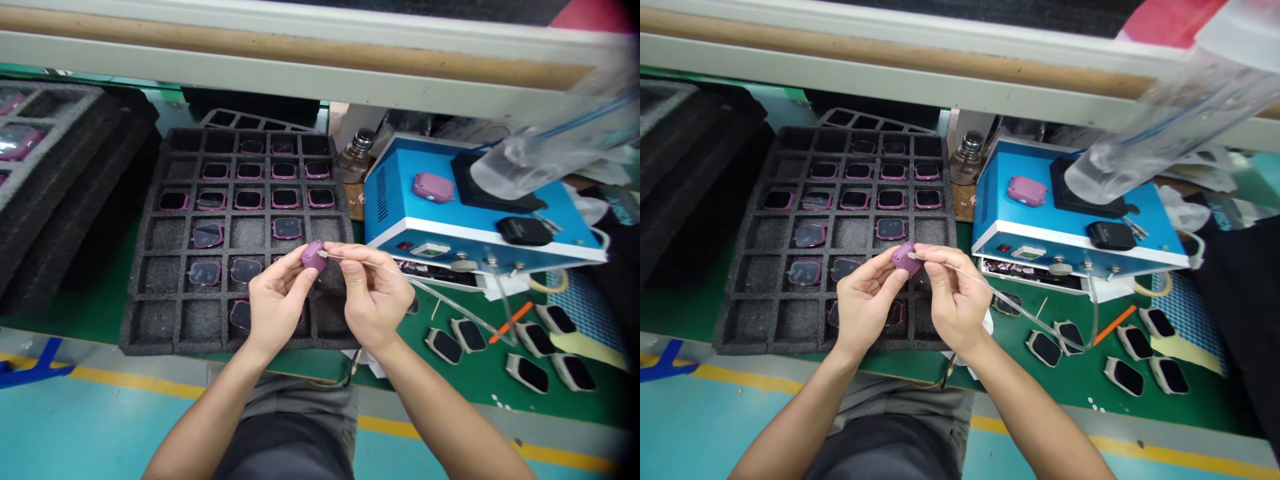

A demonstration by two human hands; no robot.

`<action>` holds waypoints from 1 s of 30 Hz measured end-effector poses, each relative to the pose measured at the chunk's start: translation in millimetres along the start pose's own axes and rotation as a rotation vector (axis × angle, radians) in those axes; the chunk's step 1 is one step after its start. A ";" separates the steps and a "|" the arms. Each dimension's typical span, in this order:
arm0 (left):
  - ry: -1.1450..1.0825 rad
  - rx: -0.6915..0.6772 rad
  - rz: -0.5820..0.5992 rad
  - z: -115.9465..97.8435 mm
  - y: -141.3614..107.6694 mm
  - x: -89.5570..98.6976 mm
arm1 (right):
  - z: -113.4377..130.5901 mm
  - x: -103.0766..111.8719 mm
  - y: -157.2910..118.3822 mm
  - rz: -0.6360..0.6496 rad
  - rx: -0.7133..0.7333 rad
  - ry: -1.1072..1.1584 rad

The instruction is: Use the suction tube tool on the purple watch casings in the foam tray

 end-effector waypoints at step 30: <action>0.026 0.031 -0.001 -0.6 0.0 1.6 | 0.4 -1.2 1.3 -0.005 -0.053 0.002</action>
Point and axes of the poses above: each hand's wrist, its own y-axis towards the middle knuckle, its own x-axis out of the back of the hand, z = x × y, the point moved 1 cm from there along y, towards the middle knuckle, and after that the axes turned 7 degrees about z, right-handed, at the moved point
